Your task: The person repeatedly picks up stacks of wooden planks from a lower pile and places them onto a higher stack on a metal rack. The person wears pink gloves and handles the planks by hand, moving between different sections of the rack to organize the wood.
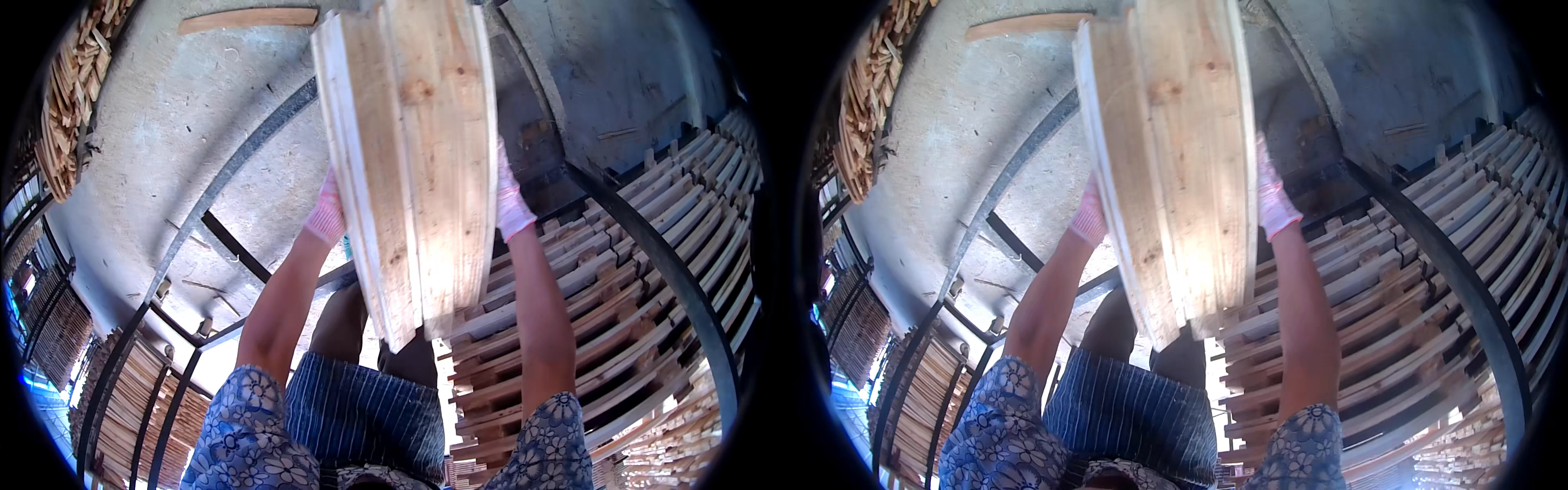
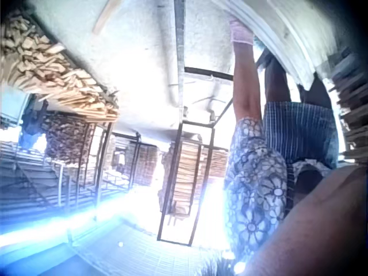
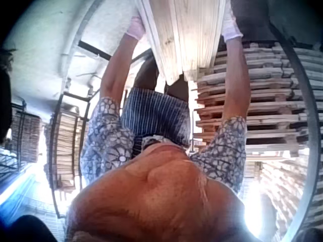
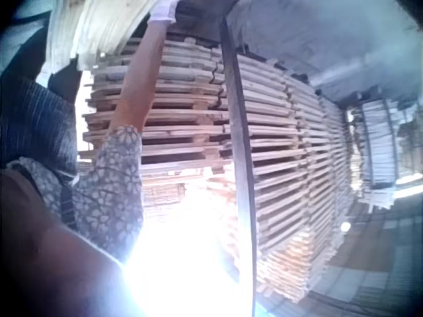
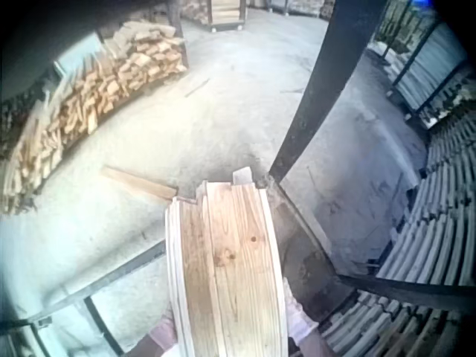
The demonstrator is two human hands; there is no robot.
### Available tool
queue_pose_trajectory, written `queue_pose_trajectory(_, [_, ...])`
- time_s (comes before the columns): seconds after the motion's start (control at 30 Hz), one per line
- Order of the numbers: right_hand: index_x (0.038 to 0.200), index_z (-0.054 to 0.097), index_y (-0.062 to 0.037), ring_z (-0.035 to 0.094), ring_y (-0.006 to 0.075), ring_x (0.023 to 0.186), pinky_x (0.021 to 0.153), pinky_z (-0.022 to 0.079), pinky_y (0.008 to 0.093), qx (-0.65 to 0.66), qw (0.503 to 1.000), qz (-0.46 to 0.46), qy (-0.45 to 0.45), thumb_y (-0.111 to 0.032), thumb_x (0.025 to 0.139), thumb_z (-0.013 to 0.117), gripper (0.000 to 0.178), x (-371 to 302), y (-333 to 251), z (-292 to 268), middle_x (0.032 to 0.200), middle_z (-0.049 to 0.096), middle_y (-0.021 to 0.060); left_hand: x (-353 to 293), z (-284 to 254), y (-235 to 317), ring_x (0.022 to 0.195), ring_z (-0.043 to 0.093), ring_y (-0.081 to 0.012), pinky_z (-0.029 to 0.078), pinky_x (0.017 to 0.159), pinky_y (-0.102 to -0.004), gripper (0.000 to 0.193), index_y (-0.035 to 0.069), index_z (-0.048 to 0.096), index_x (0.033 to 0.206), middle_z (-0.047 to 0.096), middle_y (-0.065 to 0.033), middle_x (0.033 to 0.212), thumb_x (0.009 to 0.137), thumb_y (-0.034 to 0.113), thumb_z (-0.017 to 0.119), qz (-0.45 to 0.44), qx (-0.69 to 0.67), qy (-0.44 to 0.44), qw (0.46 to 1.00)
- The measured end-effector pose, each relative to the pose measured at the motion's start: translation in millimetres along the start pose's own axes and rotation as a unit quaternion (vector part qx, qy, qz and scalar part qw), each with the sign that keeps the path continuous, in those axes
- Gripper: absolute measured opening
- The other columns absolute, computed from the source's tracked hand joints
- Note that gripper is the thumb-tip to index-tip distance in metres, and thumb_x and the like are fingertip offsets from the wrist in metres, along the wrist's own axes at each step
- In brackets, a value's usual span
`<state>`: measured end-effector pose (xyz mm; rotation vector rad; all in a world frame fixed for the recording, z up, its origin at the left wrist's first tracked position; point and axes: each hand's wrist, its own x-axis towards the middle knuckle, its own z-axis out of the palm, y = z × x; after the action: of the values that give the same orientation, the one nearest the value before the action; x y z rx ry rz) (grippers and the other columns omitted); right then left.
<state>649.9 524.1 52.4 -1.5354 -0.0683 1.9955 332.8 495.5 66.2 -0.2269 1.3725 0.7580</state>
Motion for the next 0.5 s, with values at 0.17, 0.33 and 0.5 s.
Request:
queue_pose_trajectory(0.17, [0.150, 0.047, -0.0080, 0.052, 0.0158, 0.129, 0.110, 0.043, 0.0309, -0.002, 0.998, 0.059, -0.031, -0.069, 0.098, 0.046, 0.080, -71, -4, 80, 0.147, 0.054, 0.0054, -126, -31, 41, 0.119, 0.064, -0.0300, 0.052, 0.106, -0.0462, 0.062, 0.010, 0.055, 0.140, 0.065, -0.0126, 0.132, 0.098, 0.055, 0.053, 0.060, -0.059, -0.042, 0.996])
queue_pose_trajectory(0.33, [0.151, 0.045, -0.0048, 0.046, 0.0147, 0.134, 0.115, 0.035, 0.0297, 0.018, 0.975, 0.063, -0.211, -0.070, 0.099, 0.043, 0.083, -175, -36, 169, 0.149, 0.051, 0.0066, -263, -100, 81, 0.130, 0.055, -0.0341, 0.046, 0.111, -0.0488, 0.065, 0.012, 0.047, 0.148, 0.056, -0.0128, 0.145, 0.101, 0.057, 0.043, 0.095, -0.101, -0.072, 0.988])
queue_pose_trajectory(0.5, [0.154, 0.039, -0.0019, 0.040, 0.0175, 0.141, 0.118, 0.029, 0.0306, -0.088, 0.954, -0.058, -0.280, -0.066, 0.101, 0.041, 0.083, -279, -62, 217, 0.155, 0.045, 0.0093, -368, -153, 93, 0.131, 0.054, -0.0349, 0.047, 0.110, -0.0495, 0.068, 0.012, 0.046, 0.149, 0.055, -0.0125, 0.146, 0.101, 0.059, 0.041, 0.086, -0.164, -0.113, 0.976])
